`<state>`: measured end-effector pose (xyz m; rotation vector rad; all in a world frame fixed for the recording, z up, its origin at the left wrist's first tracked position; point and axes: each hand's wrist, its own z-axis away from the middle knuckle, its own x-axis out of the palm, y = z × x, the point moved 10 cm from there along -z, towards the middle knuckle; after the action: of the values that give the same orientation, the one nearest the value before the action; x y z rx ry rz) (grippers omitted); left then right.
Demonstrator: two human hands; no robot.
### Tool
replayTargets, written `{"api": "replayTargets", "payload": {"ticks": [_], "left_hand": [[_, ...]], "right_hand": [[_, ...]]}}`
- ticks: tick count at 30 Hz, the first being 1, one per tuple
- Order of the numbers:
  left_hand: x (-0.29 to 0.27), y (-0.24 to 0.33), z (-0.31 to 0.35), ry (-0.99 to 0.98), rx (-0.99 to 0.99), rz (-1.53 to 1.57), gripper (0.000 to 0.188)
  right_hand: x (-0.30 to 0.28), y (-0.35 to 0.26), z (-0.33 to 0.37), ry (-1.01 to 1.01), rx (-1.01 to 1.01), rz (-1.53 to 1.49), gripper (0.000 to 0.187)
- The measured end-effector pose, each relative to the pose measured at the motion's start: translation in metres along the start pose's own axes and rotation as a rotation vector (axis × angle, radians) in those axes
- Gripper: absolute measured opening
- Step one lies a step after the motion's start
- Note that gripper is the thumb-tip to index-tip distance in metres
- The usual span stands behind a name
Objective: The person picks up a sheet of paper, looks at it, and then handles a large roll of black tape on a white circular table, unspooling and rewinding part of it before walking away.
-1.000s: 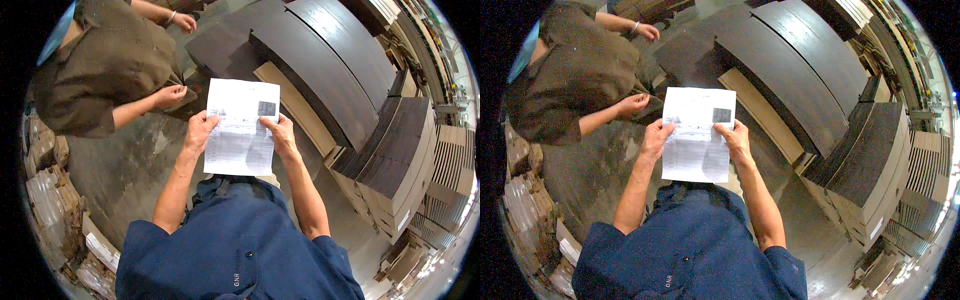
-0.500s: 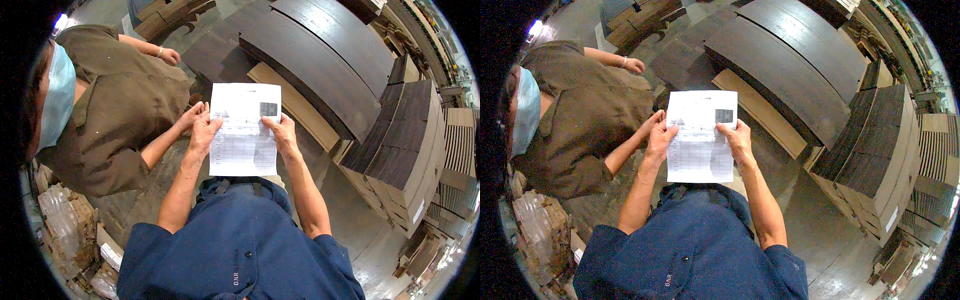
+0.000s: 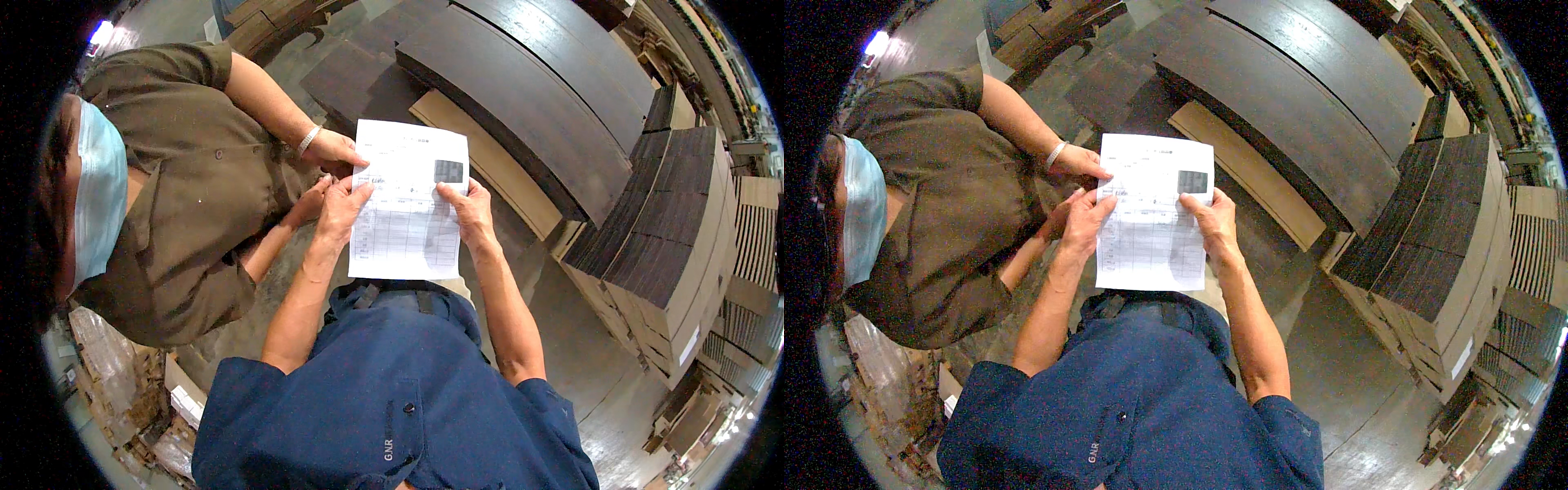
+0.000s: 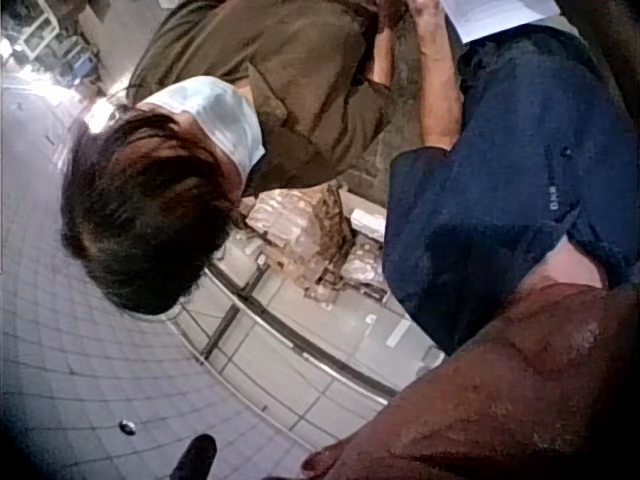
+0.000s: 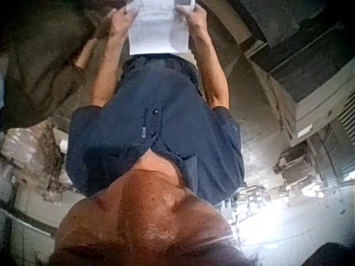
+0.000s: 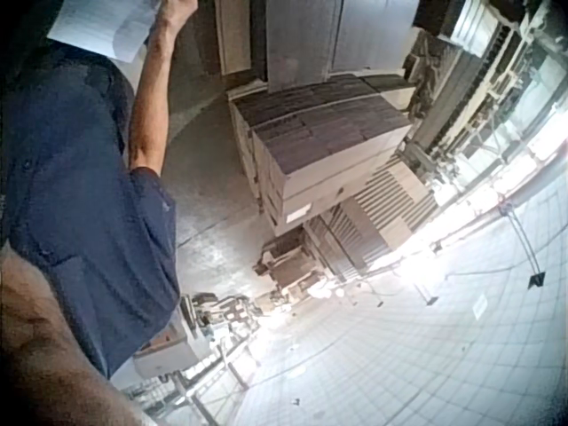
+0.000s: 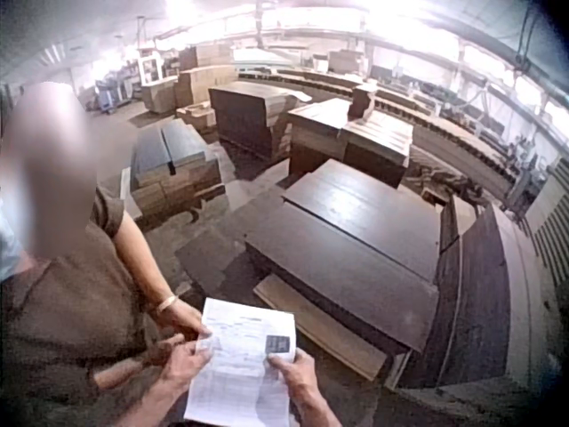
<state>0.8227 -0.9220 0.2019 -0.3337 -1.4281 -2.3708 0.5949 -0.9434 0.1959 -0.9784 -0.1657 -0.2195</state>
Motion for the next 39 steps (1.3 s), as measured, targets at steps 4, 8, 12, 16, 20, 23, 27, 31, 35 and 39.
{"api": "replayTargets", "payload": {"ticks": [4, 8, 12, 16, 20, 23, 27, 31, 35, 39], "left_hand": [[-0.012, -0.006, 0.006, 0.038, 0.000, -0.074, 0.021], [-0.020, -0.008, 0.028, 0.116, 0.036, -0.214, 0.021], [-0.030, -0.023, 0.057, 0.150, 0.082, -0.212, 0.022], [-0.029, -0.040, 0.079, 0.242, 0.062, -0.270, 0.023], [-0.020, -0.054, 0.101, 0.305, 0.015, -0.158, 0.026], [-0.023, -0.060, 0.122, 0.416, 0.144, -0.411, 0.030], [0.032, -0.010, 0.160, 0.535, 0.194, -0.789, 0.036], [0.043, -0.015, 0.176, 0.572, 0.533, -0.860, 0.055], [0.063, -0.021, 0.192, 0.642, 0.576, -1.030, 0.069], [0.093, -0.014, 0.205, 0.628, 0.723, -1.125, 0.067]], "right_hand": [[0.001, 0.001, 0.008, 0.018, -0.011, -0.033, 0.025], [-0.007, 0.007, 0.015, 0.023, -0.092, -0.042, 0.023], [-0.013, 0.017, 0.032, 0.006, -0.098, -0.070, 0.022], [-0.028, 0.019, 0.046, 0.029, -0.108, 0.038, 0.023], [-0.037, 0.032, 0.049, -0.035, -0.124, -0.093, 0.023], [-0.043, 0.033, 0.060, -0.058, -0.160, 0.053, 0.022], [-0.056, 0.027, 0.070, -0.130, -0.175, -0.060, 0.019], [-0.063, 0.036, 0.069, -0.155, -0.120, -0.123, 0.019], [-0.080, 0.049, 0.063, -0.194, -0.107, -0.086, 0.019], [-0.104, 0.071, 0.056, -0.195, -0.034, -0.066, 0.019]]}}
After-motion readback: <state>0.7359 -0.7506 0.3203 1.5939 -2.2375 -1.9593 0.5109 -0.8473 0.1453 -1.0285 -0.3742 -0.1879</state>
